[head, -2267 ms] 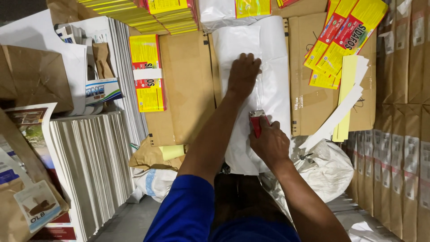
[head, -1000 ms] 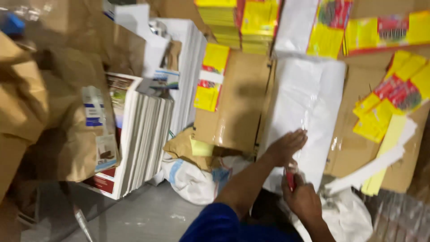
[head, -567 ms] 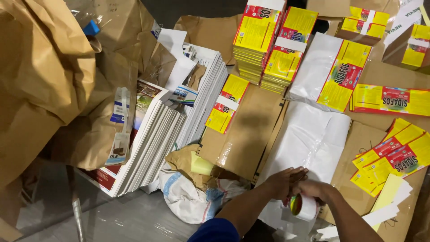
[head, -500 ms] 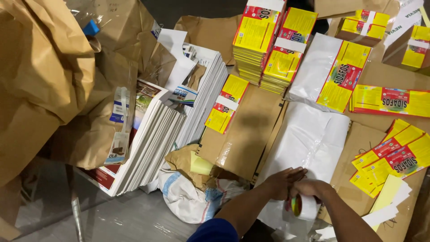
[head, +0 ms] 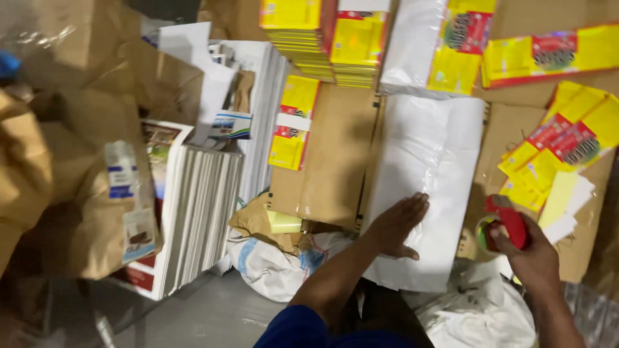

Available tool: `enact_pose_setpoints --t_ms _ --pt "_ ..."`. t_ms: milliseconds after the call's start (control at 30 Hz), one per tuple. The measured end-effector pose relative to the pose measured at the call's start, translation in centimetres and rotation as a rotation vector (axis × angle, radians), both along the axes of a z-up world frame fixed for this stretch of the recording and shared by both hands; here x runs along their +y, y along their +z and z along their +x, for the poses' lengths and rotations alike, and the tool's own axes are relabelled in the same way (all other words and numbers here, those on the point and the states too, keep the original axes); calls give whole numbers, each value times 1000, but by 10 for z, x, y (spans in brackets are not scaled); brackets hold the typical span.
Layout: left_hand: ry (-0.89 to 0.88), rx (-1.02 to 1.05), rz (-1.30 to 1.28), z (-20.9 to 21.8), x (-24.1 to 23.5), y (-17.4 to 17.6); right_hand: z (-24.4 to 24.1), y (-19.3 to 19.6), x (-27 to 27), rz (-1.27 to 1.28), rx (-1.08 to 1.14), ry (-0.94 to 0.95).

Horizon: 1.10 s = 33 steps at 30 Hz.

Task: The person stacks bundles of yellow and red printed materials, wraps a bundle in white paper, and uses a tape dispenser to seal the package before placing it into a large white bag.

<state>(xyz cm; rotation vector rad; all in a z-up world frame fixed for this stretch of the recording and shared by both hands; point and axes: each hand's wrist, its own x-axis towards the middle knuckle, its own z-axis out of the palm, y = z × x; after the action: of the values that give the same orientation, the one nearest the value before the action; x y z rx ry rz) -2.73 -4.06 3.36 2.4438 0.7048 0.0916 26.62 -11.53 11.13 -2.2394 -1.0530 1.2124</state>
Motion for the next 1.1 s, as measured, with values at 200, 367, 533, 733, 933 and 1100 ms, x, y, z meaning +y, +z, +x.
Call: enact_pose_setpoints --t_ms 200,367,533,733,933,1100 --pt "14 44 20 12 2 2 13 -67 -24 67 -723 72" --pt "141 -99 -222 6 13 5 0 -84 -22 184 -812 107" --pt "424 -236 -510 -14 16 -40 -17 -93 1 354 -529 13" --pt "770 -328 -900 -27 23 -149 -22 -199 28 576 703 -114" --pt "1100 -407 -1216 -33 16 -133 -22 -284 -43 579 581 -159" --pt "814 -532 -729 -25 25 -73 -53 -179 -6 590 194 149"
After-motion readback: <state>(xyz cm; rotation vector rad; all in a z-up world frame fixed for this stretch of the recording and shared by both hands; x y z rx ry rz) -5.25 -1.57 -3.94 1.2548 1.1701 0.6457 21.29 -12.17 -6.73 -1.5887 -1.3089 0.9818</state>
